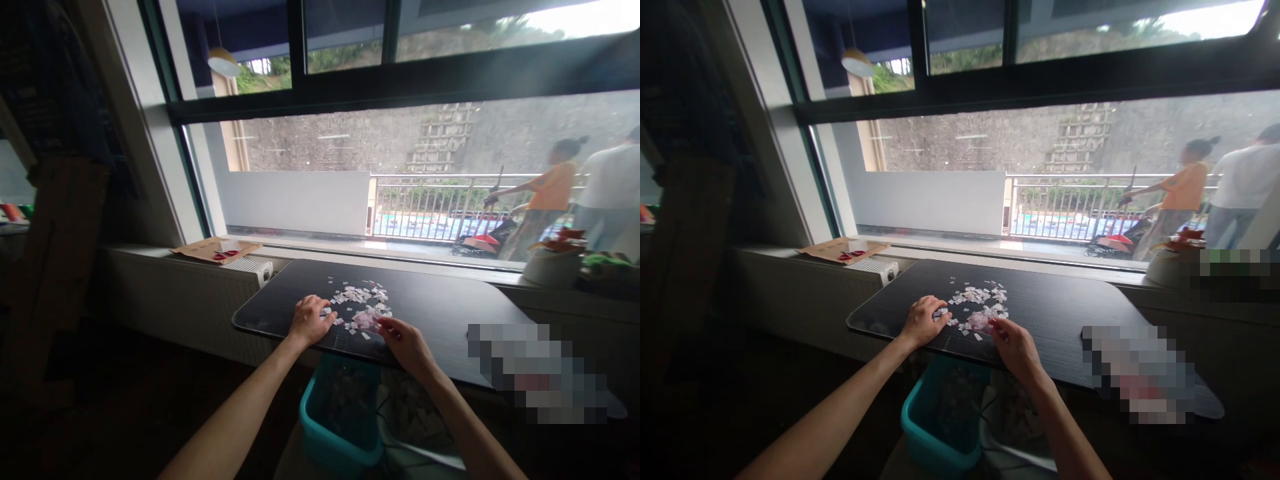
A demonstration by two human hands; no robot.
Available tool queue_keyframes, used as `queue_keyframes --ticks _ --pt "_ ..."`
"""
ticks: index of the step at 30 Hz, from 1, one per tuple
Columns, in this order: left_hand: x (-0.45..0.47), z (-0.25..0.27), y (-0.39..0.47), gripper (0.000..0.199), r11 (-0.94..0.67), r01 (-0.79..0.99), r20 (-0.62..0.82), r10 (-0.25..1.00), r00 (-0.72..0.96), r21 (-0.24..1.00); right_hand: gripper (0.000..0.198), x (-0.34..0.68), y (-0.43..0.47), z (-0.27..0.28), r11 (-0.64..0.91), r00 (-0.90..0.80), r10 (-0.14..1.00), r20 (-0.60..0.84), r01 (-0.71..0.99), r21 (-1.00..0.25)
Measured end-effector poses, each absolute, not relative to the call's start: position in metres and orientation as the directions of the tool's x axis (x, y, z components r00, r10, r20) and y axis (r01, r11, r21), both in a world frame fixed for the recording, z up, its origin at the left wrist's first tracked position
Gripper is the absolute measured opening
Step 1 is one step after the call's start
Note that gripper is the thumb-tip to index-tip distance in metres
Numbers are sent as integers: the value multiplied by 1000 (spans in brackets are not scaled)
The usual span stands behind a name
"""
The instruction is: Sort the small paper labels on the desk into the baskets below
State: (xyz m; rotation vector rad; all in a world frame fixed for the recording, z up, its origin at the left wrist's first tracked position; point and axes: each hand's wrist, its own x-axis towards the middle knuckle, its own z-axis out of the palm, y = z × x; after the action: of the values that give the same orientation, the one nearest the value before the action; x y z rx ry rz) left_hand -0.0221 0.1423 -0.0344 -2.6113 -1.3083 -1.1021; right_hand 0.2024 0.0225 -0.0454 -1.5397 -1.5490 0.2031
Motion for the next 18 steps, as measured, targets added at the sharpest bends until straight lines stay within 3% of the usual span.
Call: queue_keyframes --ticks 4,11,18 --pt "-22 -34 141 21 -660 706 599 682 420 256 31 203 21 -45 104 323 823 467 723 -683" --pt "-22 -34 142 22 -657 707 596 686 418 260 30 204 18 -44 53 409 789 458 699 -714" --pt "-22 -34 142 22 -652 706 589 696 411 277 26 205 14 -42 133 381 810 446 621 -772"
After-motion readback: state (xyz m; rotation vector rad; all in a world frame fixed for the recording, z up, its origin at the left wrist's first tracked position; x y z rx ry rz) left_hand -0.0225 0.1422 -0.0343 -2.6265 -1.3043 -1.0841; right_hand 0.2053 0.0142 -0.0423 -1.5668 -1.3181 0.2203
